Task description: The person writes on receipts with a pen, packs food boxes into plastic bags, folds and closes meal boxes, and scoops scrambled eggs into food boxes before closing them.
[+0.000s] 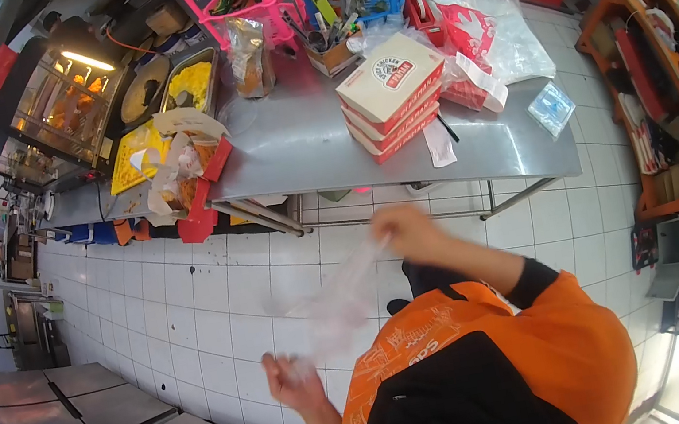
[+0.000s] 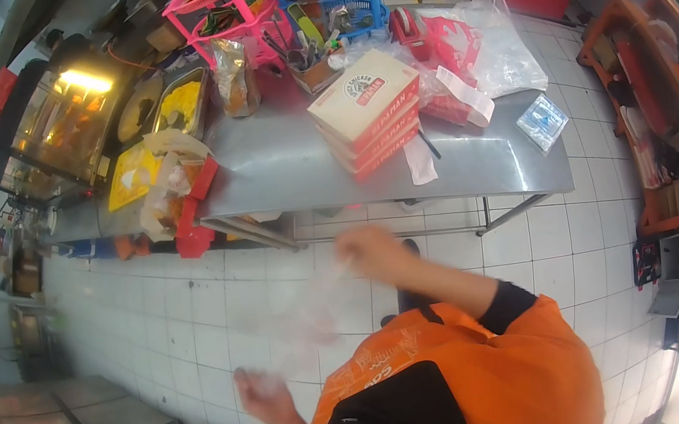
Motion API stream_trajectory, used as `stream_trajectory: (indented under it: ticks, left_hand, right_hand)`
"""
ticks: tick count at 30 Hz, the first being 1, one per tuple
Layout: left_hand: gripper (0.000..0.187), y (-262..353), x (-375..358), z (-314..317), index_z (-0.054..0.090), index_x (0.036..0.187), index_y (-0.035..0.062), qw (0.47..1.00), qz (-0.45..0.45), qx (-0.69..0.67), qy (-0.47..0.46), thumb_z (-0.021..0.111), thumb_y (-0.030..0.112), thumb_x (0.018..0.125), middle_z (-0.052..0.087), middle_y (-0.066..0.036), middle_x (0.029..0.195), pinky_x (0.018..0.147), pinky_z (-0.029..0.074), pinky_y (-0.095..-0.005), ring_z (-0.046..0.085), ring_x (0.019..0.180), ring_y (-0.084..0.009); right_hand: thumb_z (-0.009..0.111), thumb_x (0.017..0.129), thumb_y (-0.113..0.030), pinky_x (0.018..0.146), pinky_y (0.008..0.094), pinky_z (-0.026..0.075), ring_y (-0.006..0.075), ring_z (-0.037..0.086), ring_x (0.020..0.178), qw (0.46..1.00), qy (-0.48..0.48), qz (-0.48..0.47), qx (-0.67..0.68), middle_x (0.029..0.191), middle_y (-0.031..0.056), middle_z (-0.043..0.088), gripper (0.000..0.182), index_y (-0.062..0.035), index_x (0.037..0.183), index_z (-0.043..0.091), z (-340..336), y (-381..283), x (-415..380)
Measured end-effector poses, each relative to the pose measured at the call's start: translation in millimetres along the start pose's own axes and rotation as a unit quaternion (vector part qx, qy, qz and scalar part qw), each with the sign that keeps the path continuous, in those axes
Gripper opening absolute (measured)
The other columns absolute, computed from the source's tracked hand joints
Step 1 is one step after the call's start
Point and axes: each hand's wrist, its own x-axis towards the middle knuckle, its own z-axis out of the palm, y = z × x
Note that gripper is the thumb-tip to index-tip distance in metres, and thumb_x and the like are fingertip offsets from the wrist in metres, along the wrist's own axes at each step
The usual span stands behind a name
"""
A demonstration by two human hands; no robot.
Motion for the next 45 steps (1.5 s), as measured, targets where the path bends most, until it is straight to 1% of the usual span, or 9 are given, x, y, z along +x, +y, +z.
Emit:
stream_trajectory:
  ticks: [10, 14, 17, 21, 23, 28, 35, 39, 45]
  left_hand:
    - [0.054, -19, 43, 147, 0.036, 0.103, 0.0105, 0.794, 0.238, 0.462, -0.315, 0.07, -0.014, 0.069, 0.05, -0.008, 0.084, 0.069, 0.042, -0.0309, 0.051, 0.076, -0.0192]
    - [0.032, -36, 76, 232, 0.049, 0.091, 0.0063, 0.5, 0.35, 0.712, -0.346, 0.06, -0.014, 0.069, 0.056, -0.011, 0.083, 0.067, 0.045, -0.0336, 0.056, 0.075, -0.0247]
    - [0.031, -13, 158, 218, 0.057, 0.092, 0.0018, 0.611, 0.332, 0.711, -0.1, 0.052, -0.015, 0.067, 0.049, -0.007, 0.077, 0.065, 0.041, -0.0273, 0.048, 0.07, -0.0182]
    - [0.023, -3, 172, 201, 0.056, 0.089, -0.001, 0.681, 0.103, 0.671, -0.273, 0.063, -0.005, 0.068, 0.048, -0.005, 0.076, 0.063, 0.041, -0.0283, 0.047, 0.07, -0.0162]
    - [0.021, 11, 167, 211, 0.056, 0.089, -0.0025, 0.714, -0.005, 0.587, -0.382, 0.067, 0.002, 0.071, 0.048, -0.004, 0.077, 0.061, 0.041, -0.0293, 0.048, 0.071, -0.0157]
    - [0.035, 26, 167, 210, 0.057, 0.108, -0.0067, 0.959, 0.123, 0.145, -0.21, 0.067, 0.008, 0.078, 0.049, -0.003, 0.078, 0.061, 0.045, -0.0315, 0.05, 0.072, -0.016]
    - [0.06, 56, 138, 297, 0.043, 0.138, -0.0002, 0.765, 0.444, 0.421, -0.201, 0.06, 0.03, 0.089, 0.051, -0.014, 0.134, 0.107, 0.032, -0.0516, 0.042, 0.128, -0.0373]
    - [0.062, -43, 176, 328, 0.044, 0.135, -0.0085, 0.863, 0.309, 0.399, -0.034, 0.058, 0.002, 0.076, 0.055, -0.018, 0.119, 0.075, 0.051, -0.0302, 0.056, 0.086, -0.0175]
    - [0.067, -190, 268, 377, 0.03, 0.146, 0.0056, 0.801, 0.165, 0.475, -0.324, 0.063, 0.008, 0.088, 0.062, -0.014, 0.116, 0.076, 0.051, -0.0275, 0.065, 0.086, -0.0175]
  right_hand:
    - [0.066, 0.075, -0.011, 0.082, 0.0369, 0.049, 0.0276, 0.06, 0.089, 0.907, 0.044, -0.362, -0.211, 0.094, 0.0064, 0.06, 0.032, -0.0202, 0.106, 0.066, -66, -68, 85]
    - [0.057, 0.081, -0.01, 0.08, 0.0382, 0.051, 0.0289, 0.065, 0.088, 0.953, -0.09, -0.212, -0.198, 0.096, 0.0059, 0.066, 0.034, -0.0176, 0.113, 0.063, -73, -39, 120]
    - [0.061, 0.081, -0.011, 0.076, 0.0378, 0.052, 0.0275, 0.066, 0.089, 0.968, 0.158, -0.1, -0.167, 0.099, 0.0066, 0.068, 0.032, -0.0109, 0.113, 0.062, -183, -47, 152]
    - [0.071, 0.074, -0.012, 0.08, 0.0322, 0.051, 0.0223, 0.063, 0.091, 0.983, -0.121, -0.121, 0.061, 0.094, 0.0079, 0.066, 0.033, -0.0071, 0.106, 0.065, -255, 44, 210]
    - [0.07, 0.076, -0.016, 0.085, 0.0373, 0.049, 0.0255, 0.06, 0.098, 0.977, 0.203, -0.014, -0.066, 0.105, 0.0117, 0.063, 0.029, -0.0005, 0.101, 0.065, -267, 100, 255]
    - [0.066, 0.082, -0.023, 0.096, 0.0451, 0.044, 0.0359, 0.053, 0.106, 0.785, 0.147, -0.091, -0.595, 0.109, 0.0162, 0.06, 0.02, -0.0024, 0.081, 0.067, -293, 258, 314]
    - [0.061, 0.091, -0.03, 0.069, 0.0359, 0.049, 0.024, 0.063, 0.079, 0.985, 0.139, 0.044, -0.096, 0.082, 0.0082, 0.065, 0.031, 0.0007, 0.085, 0.066, -347, 157, 325]
    - [0.055, 0.097, -0.029, 0.069, 0.0313, 0.048, 0.0148, 0.061, 0.078, 0.952, 0.284, 0.009, 0.111, 0.081, 0.0037, 0.066, 0.032, 0.0016, 0.095, 0.065, -355, 119, 328]
    - [0.065, 0.089, -0.023, 0.077, 0.0245, 0.045, 0.0088, 0.057, 0.084, 0.99, 0.137, 0.025, -0.008, 0.086, 0.0028, 0.063, 0.023, -0.0011, 0.095, 0.065, -349, 118, 319]
